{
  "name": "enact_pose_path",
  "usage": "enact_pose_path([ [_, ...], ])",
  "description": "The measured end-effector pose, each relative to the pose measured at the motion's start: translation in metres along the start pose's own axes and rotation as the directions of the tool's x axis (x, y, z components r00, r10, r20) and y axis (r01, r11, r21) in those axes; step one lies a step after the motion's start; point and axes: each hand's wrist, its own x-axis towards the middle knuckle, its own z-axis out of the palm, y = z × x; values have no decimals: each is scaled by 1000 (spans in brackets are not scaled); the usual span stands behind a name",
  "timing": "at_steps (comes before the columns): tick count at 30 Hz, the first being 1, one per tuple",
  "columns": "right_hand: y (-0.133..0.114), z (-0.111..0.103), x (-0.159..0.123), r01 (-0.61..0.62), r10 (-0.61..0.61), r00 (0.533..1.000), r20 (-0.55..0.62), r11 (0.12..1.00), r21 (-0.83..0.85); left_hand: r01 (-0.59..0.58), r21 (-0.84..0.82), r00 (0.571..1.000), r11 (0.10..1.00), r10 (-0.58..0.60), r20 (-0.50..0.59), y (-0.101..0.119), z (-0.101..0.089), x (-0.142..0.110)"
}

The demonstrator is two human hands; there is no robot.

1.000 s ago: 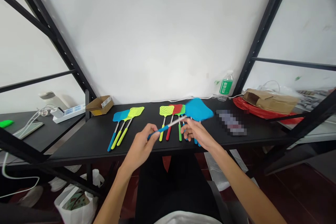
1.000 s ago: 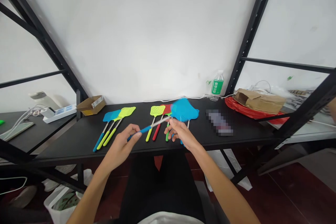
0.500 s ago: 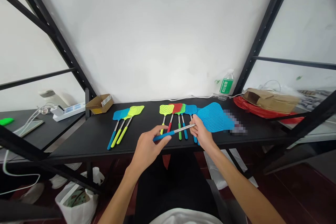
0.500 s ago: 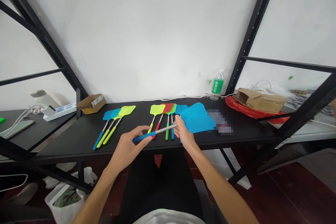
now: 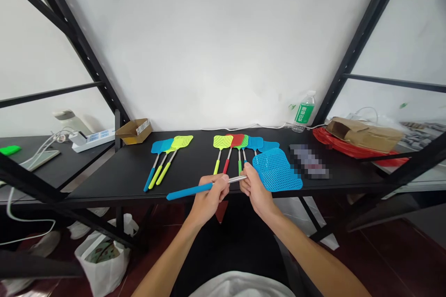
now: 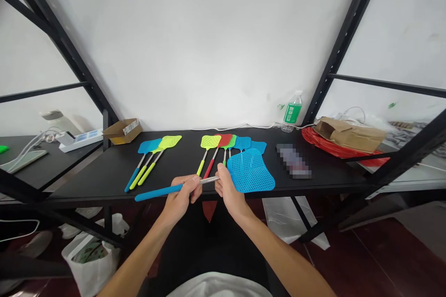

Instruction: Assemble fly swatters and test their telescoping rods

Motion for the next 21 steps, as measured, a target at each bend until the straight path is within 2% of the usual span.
enact_pose_path([
  [3, -4, -8, 6, 38, -38, 999, -23, 999, -7, 50, -70, 996, 996, -56, -74, -4, -8, 2],
  [6, -8, -16, 13, 40, -41, 999, -33, 999, -8, 67, -89, 995, 994, -73, -70, -2, -15, 4],
  [10, -19, -27, 23, 70, -69, 997, -41, 998, 9, 16, -82, 995, 997, -23, -96, 5, -29, 7],
  [14, -34, -43, 35, 98, -94, 992, -79, 994, 45, -66, -88, 992, 994, 56, -109, 10, -54, 11],
  [21, -48, -62, 45, 138, -135, 985, -104, 990, 30, -95, -141, 990, 985, 78, -121, 4, -86, 14],
])
